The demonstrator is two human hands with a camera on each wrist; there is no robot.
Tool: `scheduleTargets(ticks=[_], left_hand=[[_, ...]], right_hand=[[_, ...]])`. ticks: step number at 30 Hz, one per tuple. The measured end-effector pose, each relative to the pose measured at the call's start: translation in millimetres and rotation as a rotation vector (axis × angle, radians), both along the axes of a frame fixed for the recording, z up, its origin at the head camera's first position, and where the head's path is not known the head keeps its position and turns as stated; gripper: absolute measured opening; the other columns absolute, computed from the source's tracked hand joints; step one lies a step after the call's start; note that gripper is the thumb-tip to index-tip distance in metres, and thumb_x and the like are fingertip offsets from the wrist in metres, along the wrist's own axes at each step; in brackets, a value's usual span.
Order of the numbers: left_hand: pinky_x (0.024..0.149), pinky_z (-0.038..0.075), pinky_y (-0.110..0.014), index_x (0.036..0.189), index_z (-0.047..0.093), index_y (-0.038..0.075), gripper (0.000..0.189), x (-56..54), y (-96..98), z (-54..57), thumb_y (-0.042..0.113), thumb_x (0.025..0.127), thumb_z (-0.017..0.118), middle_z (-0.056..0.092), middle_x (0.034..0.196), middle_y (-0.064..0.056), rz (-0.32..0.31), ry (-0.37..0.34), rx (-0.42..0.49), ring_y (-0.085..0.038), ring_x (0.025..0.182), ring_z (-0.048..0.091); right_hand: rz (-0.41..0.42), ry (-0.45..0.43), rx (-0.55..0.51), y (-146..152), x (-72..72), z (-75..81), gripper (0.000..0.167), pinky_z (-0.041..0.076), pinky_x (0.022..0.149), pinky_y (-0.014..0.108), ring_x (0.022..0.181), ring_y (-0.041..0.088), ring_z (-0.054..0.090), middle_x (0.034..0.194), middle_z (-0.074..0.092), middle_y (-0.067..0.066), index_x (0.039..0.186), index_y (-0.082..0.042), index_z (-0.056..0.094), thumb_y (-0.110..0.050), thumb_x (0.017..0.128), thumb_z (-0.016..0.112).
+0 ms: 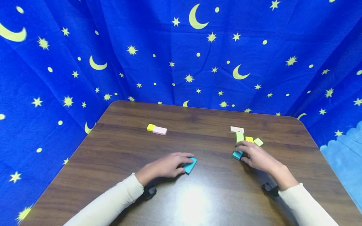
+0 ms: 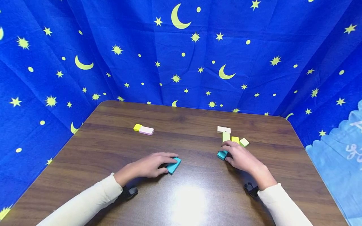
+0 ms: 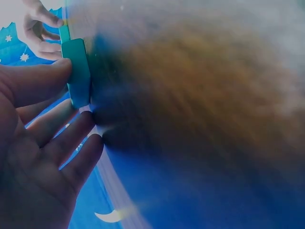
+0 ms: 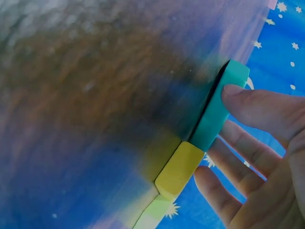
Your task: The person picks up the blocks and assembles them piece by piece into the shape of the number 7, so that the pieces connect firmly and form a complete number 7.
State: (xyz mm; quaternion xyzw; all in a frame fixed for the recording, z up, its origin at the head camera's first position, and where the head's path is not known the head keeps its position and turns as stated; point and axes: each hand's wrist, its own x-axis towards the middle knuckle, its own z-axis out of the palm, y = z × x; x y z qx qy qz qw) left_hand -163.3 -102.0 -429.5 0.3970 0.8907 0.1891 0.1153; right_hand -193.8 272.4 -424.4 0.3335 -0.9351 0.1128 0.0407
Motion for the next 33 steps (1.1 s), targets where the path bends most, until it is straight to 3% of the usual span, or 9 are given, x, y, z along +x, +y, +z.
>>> scheduleTargets(ticks=[6, 14, 25, 33], left_hand=[[0.113, 0.044, -0.042, 0.143, 0.055, 0.016, 0.042, 3.5, -5.0, 1.6, 0.02, 0.101, 0.057, 0.041, 0.159, -0.003, -0.019, -0.043, 0.02, -0.024, 0.142, 0.046], [0.11, 0.047, -0.041, 0.141, 0.057, 0.018, 0.043, 5.4, -3.1, 1.9, 0.021, 0.099, 0.061, 0.044, 0.156, -0.004, 0.007, -0.032, -0.017, -0.023, 0.139, 0.049], [0.109, 0.048, -0.04, 0.14, 0.058, 0.018, 0.042, 6.0, -3.2, 2.6, 0.02, 0.099, 0.061, 0.047, 0.154, -0.003, 0.013, -0.022, -0.005, -0.021, 0.137, 0.051], [0.109, 0.048, -0.041, 0.14, 0.058, 0.017, 0.043, 4.7, -3.5, 1.5, 0.019, 0.098, 0.062, 0.047, 0.153, -0.004, 0.008, -0.031, 0.003, -0.022, 0.136, 0.051]], right_hand=[[0.014, 0.018, 0.003, -0.7, -1.6, 0.2, 0.036, 0.055, 0.086, 0.052, 0.103, 0.035, 0.066, 0.117, 0.067, 0.018, 0.11, -0.01, 0.074, 0.004, 0.077, 0.077], [0.021, 0.023, 0.029, -0.7, -0.7, -1.3, 0.035, 0.055, 0.087, 0.052, 0.104, 0.035, 0.065, 0.118, 0.067, 0.018, 0.111, -0.012, 0.075, 0.002, 0.079, 0.078], [0.118, 0.153, 0.061, -5.3, -6.7, -1.9, 0.036, 0.057, 0.083, 0.046, 0.1, 0.029, 0.067, 0.111, 0.07, 0.011, 0.105, -0.012, 0.077, 0.007, 0.074, 0.078], [0.121, 0.138, 0.102, -8.1, -7.3, 0.9, 0.036, 0.057, 0.083, 0.045, 0.098, 0.028, 0.068, 0.108, 0.071, 0.01, 0.105, -0.013, 0.077, 0.007, 0.075, 0.078]])
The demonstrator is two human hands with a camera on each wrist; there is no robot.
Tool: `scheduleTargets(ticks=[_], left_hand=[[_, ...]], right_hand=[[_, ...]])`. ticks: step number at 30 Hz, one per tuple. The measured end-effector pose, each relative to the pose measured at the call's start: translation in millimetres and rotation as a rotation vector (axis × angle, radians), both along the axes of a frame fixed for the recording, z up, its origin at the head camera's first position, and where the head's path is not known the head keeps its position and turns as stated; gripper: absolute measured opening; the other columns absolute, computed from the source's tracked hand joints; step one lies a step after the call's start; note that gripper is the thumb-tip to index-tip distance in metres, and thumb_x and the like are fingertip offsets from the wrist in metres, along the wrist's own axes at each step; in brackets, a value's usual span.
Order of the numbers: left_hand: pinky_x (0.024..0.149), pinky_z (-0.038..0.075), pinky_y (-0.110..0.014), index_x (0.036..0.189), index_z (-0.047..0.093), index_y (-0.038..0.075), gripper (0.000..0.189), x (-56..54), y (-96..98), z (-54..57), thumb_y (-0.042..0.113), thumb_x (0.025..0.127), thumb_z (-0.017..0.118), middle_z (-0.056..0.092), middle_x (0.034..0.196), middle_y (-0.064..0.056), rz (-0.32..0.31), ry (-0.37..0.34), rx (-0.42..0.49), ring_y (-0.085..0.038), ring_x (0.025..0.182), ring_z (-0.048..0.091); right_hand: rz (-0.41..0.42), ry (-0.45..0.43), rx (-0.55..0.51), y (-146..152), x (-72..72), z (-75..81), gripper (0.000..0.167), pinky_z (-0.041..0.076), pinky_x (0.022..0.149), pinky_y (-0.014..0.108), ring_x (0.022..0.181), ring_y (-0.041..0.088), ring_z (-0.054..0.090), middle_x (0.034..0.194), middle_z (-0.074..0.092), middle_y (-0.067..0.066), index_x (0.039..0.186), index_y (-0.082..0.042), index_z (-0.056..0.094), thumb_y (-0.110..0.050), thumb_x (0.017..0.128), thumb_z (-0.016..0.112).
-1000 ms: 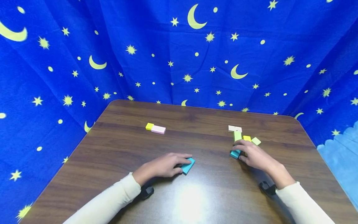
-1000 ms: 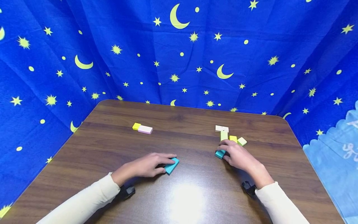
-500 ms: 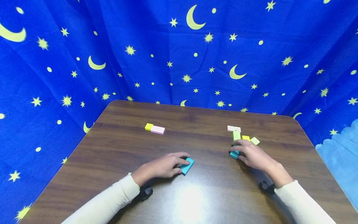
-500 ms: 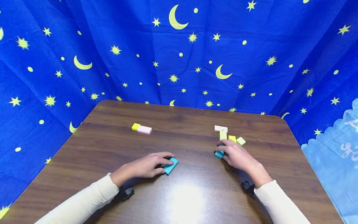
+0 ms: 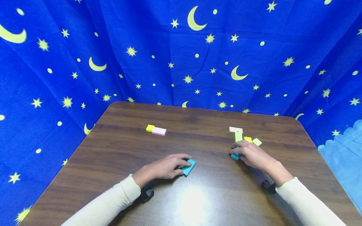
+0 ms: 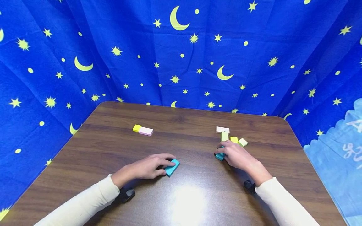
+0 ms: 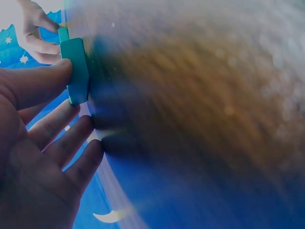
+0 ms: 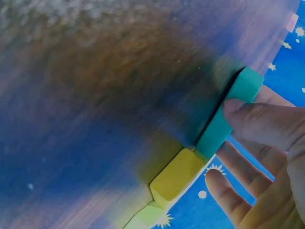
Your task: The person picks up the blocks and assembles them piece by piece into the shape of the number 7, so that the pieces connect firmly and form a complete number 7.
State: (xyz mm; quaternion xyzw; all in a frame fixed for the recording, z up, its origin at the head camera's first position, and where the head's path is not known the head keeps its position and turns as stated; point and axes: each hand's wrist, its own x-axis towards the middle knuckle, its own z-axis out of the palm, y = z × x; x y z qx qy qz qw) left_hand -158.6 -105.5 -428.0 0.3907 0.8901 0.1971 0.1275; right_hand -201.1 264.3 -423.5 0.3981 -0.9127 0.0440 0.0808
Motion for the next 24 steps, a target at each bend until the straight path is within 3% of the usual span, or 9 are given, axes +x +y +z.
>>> scheduleTargets(ticks=[7, 14, 24], left_hand=[[0.111, 0.046, -0.042, 0.14, 0.058, 0.018, 0.042, 0.1, 0.0, -0.1, 0.02, 0.098, 0.063, 0.047, 0.154, -0.002, 0.022, -0.019, 0.002, -0.022, 0.138, 0.05], [0.113, 0.044, -0.043, 0.139, 0.059, 0.017, 0.042, 1.2, -0.6, -1.5, 0.021, 0.098, 0.063, 0.047, 0.154, -0.002, 0.028, -0.034, 0.0, -0.023, 0.14, 0.048], [0.112, 0.044, -0.043, 0.138, 0.059, 0.015, 0.041, 0.7, -1.0, -0.3, 0.019, 0.098, 0.063, 0.048, 0.153, -0.003, 0.023, -0.028, 0.011, -0.024, 0.139, 0.049]], right_hand=[[0.026, 0.03, -0.023, -2.1, -2.5, -1.0, 0.036, 0.058, 0.079, 0.04, 0.092, 0.023, 0.067, 0.102, 0.071, 0.007, 0.105, -0.013, 0.077, 0.003, 0.073, 0.081], [0.008, -0.043, 0.008, -10.5, -6.4, 4.8, 0.036, 0.052, 0.066, 0.028, 0.076, 0.009, 0.058, 0.092, 0.062, -0.001, 0.113, -0.014, 0.075, -0.005, 0.078, 0.081], [0.022, -0.078, 0.038, -27.2, -16.3, 11.5, 0.034, 0.051, 0.067, 0.029, 0.079, 0.009, 0.054, 0.094, 0.061, 0.0, 0.114, -0.014, 0.074, -0.008, 0.081, 0.079]])
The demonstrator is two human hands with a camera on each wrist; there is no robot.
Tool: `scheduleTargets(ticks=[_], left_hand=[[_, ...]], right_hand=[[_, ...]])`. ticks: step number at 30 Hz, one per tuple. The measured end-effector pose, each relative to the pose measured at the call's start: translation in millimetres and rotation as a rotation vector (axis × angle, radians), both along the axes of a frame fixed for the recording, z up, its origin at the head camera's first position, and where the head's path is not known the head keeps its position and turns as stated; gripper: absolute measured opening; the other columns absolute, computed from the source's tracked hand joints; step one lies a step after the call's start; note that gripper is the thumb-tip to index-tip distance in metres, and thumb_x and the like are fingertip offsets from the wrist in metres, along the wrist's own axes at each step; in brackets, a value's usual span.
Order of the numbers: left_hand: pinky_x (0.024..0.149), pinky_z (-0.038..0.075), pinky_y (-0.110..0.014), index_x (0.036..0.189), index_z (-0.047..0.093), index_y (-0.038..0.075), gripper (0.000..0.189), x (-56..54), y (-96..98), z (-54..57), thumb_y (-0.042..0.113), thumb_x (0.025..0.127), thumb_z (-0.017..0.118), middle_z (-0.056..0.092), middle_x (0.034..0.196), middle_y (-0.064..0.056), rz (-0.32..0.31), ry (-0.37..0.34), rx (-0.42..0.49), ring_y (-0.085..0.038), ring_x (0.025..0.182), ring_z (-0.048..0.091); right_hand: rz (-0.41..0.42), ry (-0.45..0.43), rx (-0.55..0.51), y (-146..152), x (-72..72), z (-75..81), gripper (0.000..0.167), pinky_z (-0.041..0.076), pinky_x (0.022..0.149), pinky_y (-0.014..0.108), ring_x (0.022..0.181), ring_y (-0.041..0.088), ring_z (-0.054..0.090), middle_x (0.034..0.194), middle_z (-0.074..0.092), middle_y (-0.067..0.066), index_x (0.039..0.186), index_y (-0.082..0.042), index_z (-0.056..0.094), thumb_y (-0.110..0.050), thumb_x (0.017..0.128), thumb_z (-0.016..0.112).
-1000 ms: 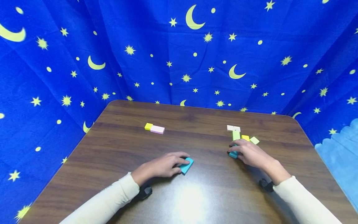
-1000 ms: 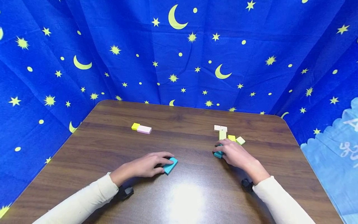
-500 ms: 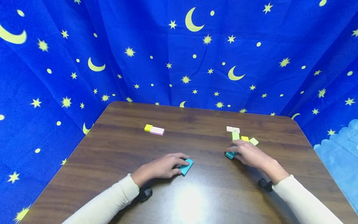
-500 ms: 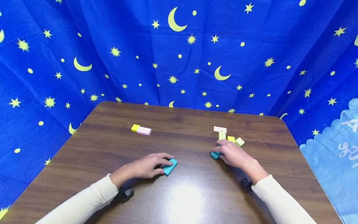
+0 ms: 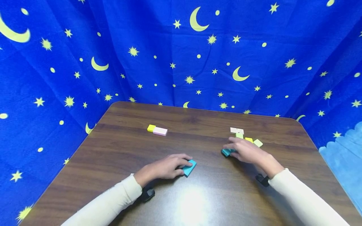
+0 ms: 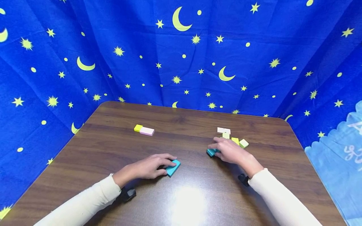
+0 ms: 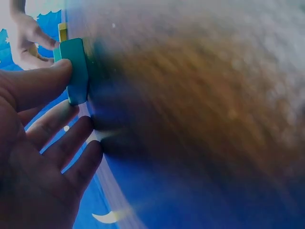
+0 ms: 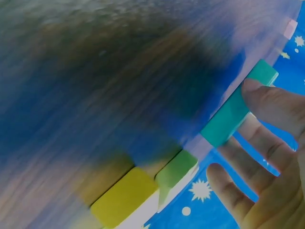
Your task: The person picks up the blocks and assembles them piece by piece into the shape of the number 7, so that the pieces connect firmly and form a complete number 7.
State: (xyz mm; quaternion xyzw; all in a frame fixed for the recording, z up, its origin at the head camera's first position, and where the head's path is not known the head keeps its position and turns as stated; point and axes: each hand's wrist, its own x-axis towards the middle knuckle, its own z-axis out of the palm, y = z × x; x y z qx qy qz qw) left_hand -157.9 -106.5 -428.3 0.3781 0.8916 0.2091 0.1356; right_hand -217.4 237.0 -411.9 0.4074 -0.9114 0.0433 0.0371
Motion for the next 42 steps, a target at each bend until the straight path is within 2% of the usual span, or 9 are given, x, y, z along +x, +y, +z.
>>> scheduleTargets(ticks=[8, 13, 24, 28, 35, 42], left_hand=[[0.111, 0.046, -0.042, 0.137, 0.061, 0.015, 0.04, -0.5, 0.4, -1.2, 0.019, 0.097, 0.064, 0.048, 0.152, -0.003, 0.005, 0.007, 0.003, -0.024, 0.138, 0.05], [0.113, 0.043, -0.042, 0.137, 0.06, 0.016, 0.04, -0.7, 0.5, -1.1, 0.02, 0.097, 0.064, 0.048, 0.153, -0.002, 0.007, 0.004, -0.006, -0.023, 0.14, 0.048], [0.114, 0.043, -0.044, 0.139, 0.058, 0.015, 0.041, -0.2, 0.0, -1.7, 0.02, 0.098, 0.062, 0.046, 0.154, -0.003, -0.003, 0.005, -0.014, -0.025, 0.141, 0.046], [0.113, 0.043, -0.043, 0.139, 0.058, 0.015, 0.041, 0.1, 0.3, -3.3, 0.019, 0.098, 0.062, 0.046, 0.154, -0.004, -0.008, 0.01, -0.004, -0.024, 0.14, 0.046], [0.113, 0.043, -0.044, 0.139, 0.058, 0.014, 0.041, -0.9, 0.4, -3.2, 0.018, 0.098, 0.061, 0.046, 0.154, -0.007, -0.023, 0.009, 0.014, -0.026, 0.14, 0.047], [0.113, 0.043, -0.044, 0.139, 0.059, 0.015, 0.042, -1.8, 0.4, -2.0, 0.019, 0.097, 0.064, 0.047, 0.152, -0.008, -0.012, 0.008, 0.006, -0.026, 0.139, 0.047]], right_hand=[[0.064, -0.002, 0.017, -17.4, -11.1, -1.1, 0.033, 0.045, 0.065, 0.024, 0.076, 0.008, 0.049, 0.088, 0.056, -0.001, 0.115, -0.012, 0.074, -0.006, 0.082, 0.078], [0.107, 0.025, 0.025, -28.0, -13.7, -0.7, 0.032, 0.049, 0.065, 0.027, 0.077, 0.009, 0.054, 0.09, 0.059, 0.0, 0.113, -0.012, 0.074, -0.007, 0.081, 0.079], [0.136, -0.019, 0.067, -59.2, -11.0, -1.9, 0.032, 0.057, 0.071, 0.033, 0.088, 0.018, 0.065, 0.099, 0.066, 0.002, 0.117, -0.017, 0.074, -0.009, 0.086, 0.076], [0.152, -0.022, 0.043, -66.5, -9.1, -4.1, 0.033, 0.058, 0.076, 0.034, 0.092, 0.018, 0.066, 0.103, 0.067, 0.002, 0.117, -0.017, 0.074, -0.008, 0.085, 0.076], [0.107, -0.055, 0.001, -68.6, -8.0, -9.9, 0.034, 0.058, 0.083, 0.036, 0.098, 0.019, 0.065, 0.108, 0.065, 0.005, 0.118, -0.011, 0.071, -0.006, 0.085, 0.076], [0.167, -0.052, -0.043, -74.3, -6.1, -11.0, 0.031, 0.057, 0.085, 0.036, 0.099, 0.019, 0.066, 0.108, 0.067, 0.003, 0.117, -0.015, 0.073, -0.005, 0.088, 0.072]])
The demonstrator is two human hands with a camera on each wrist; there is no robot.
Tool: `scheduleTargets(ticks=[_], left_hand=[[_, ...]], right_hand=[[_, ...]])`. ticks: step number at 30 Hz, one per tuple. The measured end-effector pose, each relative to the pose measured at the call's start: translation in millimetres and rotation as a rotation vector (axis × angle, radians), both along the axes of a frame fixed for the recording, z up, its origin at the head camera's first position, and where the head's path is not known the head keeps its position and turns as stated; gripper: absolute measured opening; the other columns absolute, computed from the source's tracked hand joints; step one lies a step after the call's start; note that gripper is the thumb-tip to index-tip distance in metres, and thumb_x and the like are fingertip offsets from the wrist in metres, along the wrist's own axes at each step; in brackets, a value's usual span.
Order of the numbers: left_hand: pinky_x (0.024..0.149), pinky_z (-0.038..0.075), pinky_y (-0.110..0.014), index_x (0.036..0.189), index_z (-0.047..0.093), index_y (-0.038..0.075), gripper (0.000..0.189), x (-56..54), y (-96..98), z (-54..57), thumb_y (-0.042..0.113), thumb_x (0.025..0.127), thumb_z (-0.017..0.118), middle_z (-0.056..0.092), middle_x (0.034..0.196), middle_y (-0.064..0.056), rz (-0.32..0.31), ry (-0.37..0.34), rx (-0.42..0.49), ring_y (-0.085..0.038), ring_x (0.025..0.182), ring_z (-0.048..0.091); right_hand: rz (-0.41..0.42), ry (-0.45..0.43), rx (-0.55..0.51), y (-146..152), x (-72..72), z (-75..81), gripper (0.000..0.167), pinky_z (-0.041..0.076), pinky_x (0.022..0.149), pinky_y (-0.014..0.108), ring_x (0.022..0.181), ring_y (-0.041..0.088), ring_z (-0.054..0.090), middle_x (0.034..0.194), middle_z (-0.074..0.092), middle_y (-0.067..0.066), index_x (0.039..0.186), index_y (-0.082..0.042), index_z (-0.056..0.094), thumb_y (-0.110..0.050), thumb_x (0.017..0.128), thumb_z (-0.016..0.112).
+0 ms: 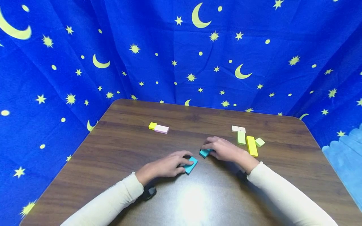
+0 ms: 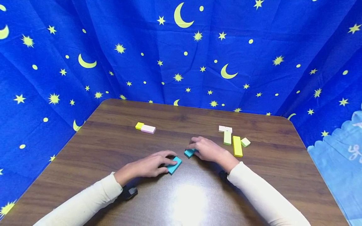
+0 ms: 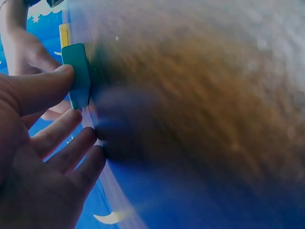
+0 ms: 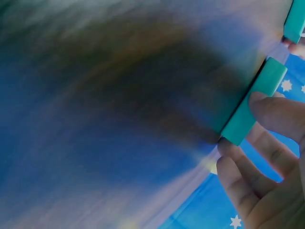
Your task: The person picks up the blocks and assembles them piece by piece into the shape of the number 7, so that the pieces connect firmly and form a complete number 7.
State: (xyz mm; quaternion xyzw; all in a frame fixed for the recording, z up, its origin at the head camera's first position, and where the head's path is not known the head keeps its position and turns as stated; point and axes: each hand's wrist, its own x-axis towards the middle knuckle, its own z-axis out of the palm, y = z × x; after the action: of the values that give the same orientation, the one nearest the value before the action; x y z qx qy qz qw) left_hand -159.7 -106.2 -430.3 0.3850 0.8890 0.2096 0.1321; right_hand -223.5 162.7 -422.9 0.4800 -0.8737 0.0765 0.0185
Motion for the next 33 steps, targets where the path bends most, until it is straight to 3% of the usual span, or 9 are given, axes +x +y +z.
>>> scheduleTargets(ticks=[15, 23, 33], left_hand=[[0.106, 0.048, -0.04, 0.138, 0.059, 0.017, 0.043, 2.6, 2.8, 1.3, 0.021, 0.096, 0.065, 0.055, 0.142, -0.005, 0.053, -0.006, -0.025, -0.021, 0.127, 0.054], [0.107, 0.048, -0.041, 0.137, 0.06, 0.018, 0.042, 1.9, 8.2, 1.0, 0.023, 0.096, 0.066, 0.057, 0.14, -0.007, 0.057, 0.027, -0.043, -0.022, 0.127, 0.055], [0.108, 0.048, -0.042, 0.138, 0.06, 0.018, 0.043, 3.3, 8.6, -0.5, 0.023, 0.095, 0.066, 0.058, 0.141, -0.007, 0.071, 0.034, -0.035, -0.023, 0.129, 0.055]], right_hand=[[0.027, -0.042, -0.041, -13.8, 2.6, -3.1, 0.027, 0.057, 0.087, 0.034, 0.1, 0.017, 0.065, 0.108, 0.068, 0.002, 0.114, -0.011, 0.073, -0.01, 0.087, 0.074], [0.035, -0.095, -0.035, -19.7, 5.4, 1.1, 0.028, 0.057, 0.091, 0.037, 0.107, 0.022, 0.066, 0.114, 0.068, 0.006, 0.117, -0.013, 0.072, -0.011, 0.089, 0.072], [0.054, -0.087, -0.02, -23.2, 3.4, 0.8, 0.028, 0.056, 0.093, 0.038, 0.108, 0.023, 0.066, 0.116, 0.068, 0.006, 0.117, -0.013, 0.072, -0.009, 0.09, 0.071]])
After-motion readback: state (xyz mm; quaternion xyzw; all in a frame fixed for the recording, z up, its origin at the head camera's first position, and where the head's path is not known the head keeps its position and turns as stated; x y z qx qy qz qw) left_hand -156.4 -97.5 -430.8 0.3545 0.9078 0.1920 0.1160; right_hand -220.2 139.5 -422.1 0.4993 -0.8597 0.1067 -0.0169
